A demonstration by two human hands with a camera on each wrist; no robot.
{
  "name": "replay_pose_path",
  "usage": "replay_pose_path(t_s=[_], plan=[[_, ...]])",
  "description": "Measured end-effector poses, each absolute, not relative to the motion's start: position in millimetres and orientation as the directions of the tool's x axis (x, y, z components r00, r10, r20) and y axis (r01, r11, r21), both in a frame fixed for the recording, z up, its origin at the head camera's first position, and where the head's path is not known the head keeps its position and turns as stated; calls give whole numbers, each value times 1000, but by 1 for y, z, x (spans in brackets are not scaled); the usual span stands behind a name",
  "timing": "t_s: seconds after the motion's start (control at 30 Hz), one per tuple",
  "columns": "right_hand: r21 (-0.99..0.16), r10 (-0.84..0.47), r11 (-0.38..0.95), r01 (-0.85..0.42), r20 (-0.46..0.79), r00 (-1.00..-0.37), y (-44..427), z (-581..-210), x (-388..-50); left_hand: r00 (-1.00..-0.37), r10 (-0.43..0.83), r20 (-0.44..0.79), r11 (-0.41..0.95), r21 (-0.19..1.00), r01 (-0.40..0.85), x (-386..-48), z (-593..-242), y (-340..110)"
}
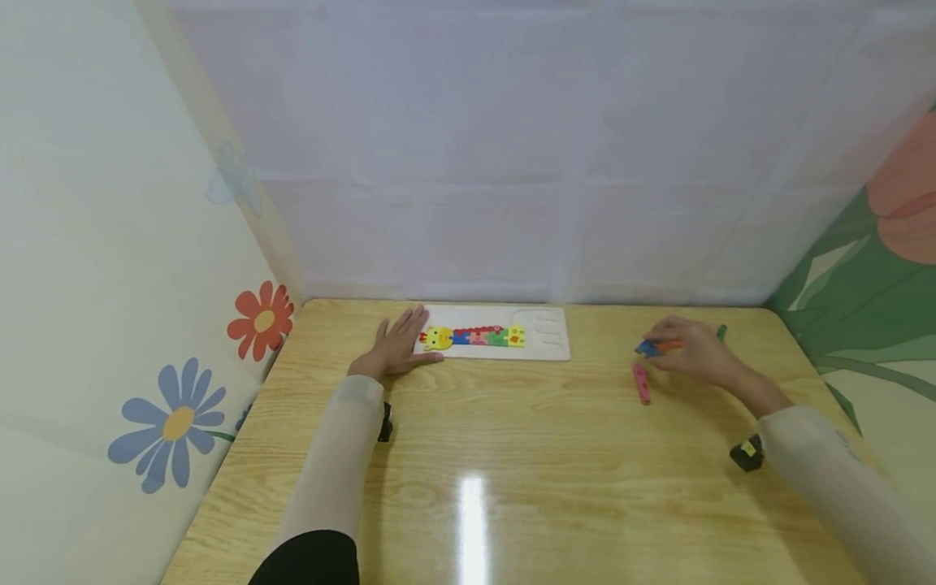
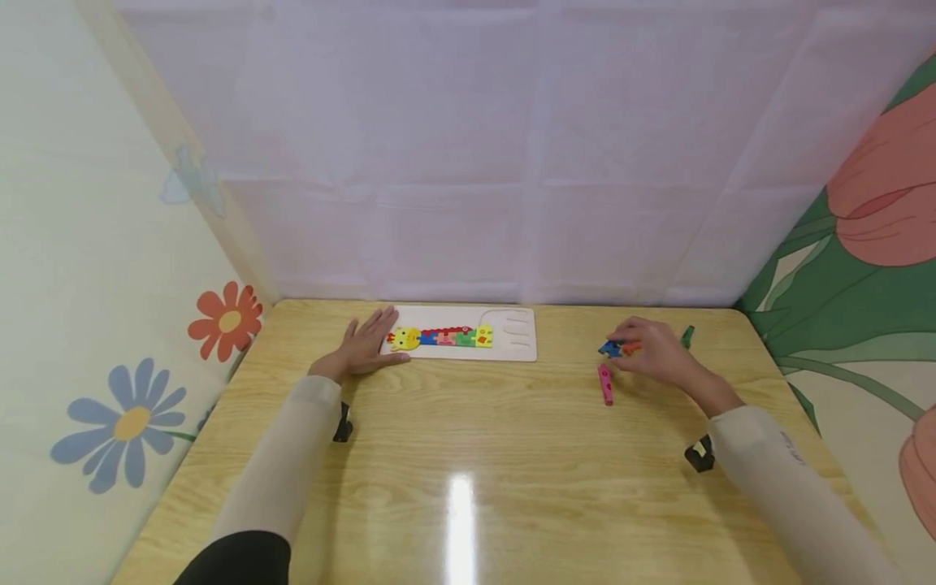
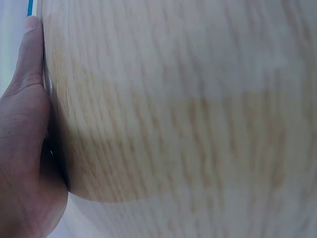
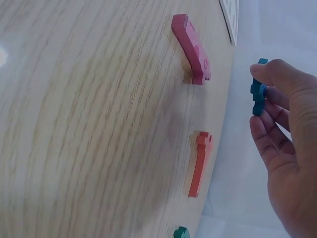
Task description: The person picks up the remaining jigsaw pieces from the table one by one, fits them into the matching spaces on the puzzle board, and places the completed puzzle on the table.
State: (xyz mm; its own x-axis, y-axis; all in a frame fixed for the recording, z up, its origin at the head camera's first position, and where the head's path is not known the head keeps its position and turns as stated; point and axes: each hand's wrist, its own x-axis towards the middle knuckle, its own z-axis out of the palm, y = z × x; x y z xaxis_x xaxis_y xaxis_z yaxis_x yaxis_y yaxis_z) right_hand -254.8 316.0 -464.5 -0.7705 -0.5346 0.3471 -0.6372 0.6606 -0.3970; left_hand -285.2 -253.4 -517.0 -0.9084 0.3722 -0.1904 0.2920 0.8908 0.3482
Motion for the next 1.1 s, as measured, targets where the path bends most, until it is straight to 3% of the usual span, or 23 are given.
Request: replay_pose_path(t_s=[0.37, 0.73, 1.1], plan=[[-363, -580, 645, -672, 341, -740, 300, -468, -269, -909, 371, -189, 886, 365, 286, -279, -503, -247], [-338, -615, 601, -725, 384, -689, 285, -467, -277, -915, 356, -191, 895, 351, 275, -288, -523, -256], [-367, -619, 593, -717, 362, -697, 271, -468, -284, -913, 362, -188, 886, 372, 275, -288, -521, -255]])
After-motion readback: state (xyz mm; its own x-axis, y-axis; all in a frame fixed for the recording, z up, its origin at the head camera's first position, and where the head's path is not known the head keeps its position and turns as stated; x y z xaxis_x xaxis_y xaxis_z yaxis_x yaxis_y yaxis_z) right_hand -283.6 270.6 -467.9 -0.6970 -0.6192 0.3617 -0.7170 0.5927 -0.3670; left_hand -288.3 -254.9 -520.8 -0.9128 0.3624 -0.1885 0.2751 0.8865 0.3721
